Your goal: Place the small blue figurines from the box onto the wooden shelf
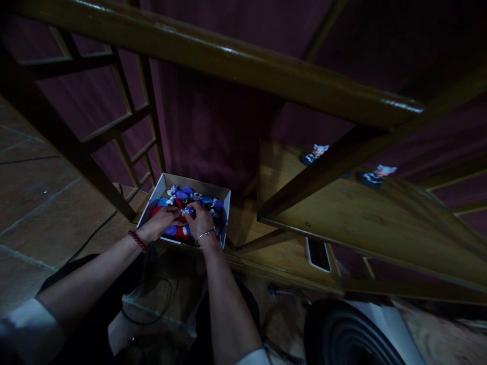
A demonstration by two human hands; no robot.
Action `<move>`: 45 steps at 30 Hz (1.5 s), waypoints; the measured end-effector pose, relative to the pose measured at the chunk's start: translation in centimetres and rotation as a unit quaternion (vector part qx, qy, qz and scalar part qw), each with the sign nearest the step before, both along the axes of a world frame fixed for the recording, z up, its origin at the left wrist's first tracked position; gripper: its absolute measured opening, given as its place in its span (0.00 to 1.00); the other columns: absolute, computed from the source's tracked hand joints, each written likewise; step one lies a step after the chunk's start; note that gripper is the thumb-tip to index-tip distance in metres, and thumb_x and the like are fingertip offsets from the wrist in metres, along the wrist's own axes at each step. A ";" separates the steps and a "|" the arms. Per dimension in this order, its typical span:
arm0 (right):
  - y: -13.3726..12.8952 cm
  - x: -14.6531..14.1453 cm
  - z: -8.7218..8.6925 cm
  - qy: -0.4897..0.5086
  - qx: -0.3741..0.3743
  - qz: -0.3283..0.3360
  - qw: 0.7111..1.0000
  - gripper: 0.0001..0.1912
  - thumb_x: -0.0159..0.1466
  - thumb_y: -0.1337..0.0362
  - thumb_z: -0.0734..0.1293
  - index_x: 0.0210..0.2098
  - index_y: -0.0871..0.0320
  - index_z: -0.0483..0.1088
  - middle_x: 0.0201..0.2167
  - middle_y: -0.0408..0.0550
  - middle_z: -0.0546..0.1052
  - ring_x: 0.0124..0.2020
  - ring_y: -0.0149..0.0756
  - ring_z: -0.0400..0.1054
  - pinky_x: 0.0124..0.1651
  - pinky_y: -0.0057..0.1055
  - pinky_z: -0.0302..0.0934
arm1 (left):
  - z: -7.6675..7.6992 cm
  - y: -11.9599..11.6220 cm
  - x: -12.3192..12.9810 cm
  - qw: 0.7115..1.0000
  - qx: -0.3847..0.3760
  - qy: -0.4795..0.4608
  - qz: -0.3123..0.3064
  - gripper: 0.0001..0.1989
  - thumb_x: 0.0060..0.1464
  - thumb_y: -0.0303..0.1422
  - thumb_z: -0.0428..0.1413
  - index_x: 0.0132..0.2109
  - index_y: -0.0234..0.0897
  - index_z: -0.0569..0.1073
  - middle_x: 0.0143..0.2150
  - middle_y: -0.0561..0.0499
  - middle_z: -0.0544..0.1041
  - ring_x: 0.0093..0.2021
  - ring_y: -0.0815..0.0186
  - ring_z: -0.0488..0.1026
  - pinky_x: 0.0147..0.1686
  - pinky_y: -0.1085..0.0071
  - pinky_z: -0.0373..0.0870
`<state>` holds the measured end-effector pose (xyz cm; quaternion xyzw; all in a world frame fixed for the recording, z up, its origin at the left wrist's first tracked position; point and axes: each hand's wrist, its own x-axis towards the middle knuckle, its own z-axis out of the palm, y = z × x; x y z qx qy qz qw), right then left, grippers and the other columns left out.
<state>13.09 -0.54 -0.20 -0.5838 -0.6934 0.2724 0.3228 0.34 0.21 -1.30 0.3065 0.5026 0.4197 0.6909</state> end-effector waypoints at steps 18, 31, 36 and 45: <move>-0.2 0.8 -0.6 -0.035 -0.017 -0.005 0.999 0.09 0.53 0.68 0.64 0.35 0.54 0.67 0.28 0.41 0.73 0.28 0.31 0.66 0.34 0.27 0.60 | -0.2 -0.2 0.6 0.990 0.031 0.128 -0.050 0.02 0.45 0.23 0.52 0.28 0.30 0.69 0.26 0.49 0.71 0.27 0.69 0.69 0.26 0.72 0.71; -0.3 0.7 -0.8 -0.065 -0.026 -0.004 0.998 0.09 0.53 0.68 0.64 0.36 0.55 0.68 0.28 0.41 0.74 0.28 0.29 0.66 0.34 0.25 0.59 | 0.3 0.3 -0.4 0.945 0.081 0.248 -0.198 0.16 0.45 0.20 0.47 0.43 0.27 0.69 0.34 0.46 0.74 0.23 0.72 0.70 0.24 0.74 0.69; -0.3 0.4 -0.8 -0.093 -0.028 0.002 0.995 0.10 0.54 0.68 0.64 0.36 0.55 0.68 0.31 0.43 0.75 0.31 0.31 0.68 0.36 0.25 0.60 | -0.3 0.4 -0.6 0.881 0.146 0.405 -0.197 0.14 0.47 0.21 0.46 0.42 0.32 0.69 0.33 0.50 0.75 0.24 0.74 0.70 0.26 0.79 0.66; -0.3 0.1 -0.5 -0.117 -0.030 0.003 0.993 0.10 0.54 0.69 0.64 0.37 0.56 0.68 0.35 0.45 0.75 0.36 0.32 0.69 0.40 0.26 0.60 | -0.4 0.6 -1.0 0.828 0.210 0.465 -0.235 0.14 0.49 0.23 0.44 0.40 0.34 0.71 0.35 0.49 0.75 0.33 0.70 0.72 0.35 0.76 0.65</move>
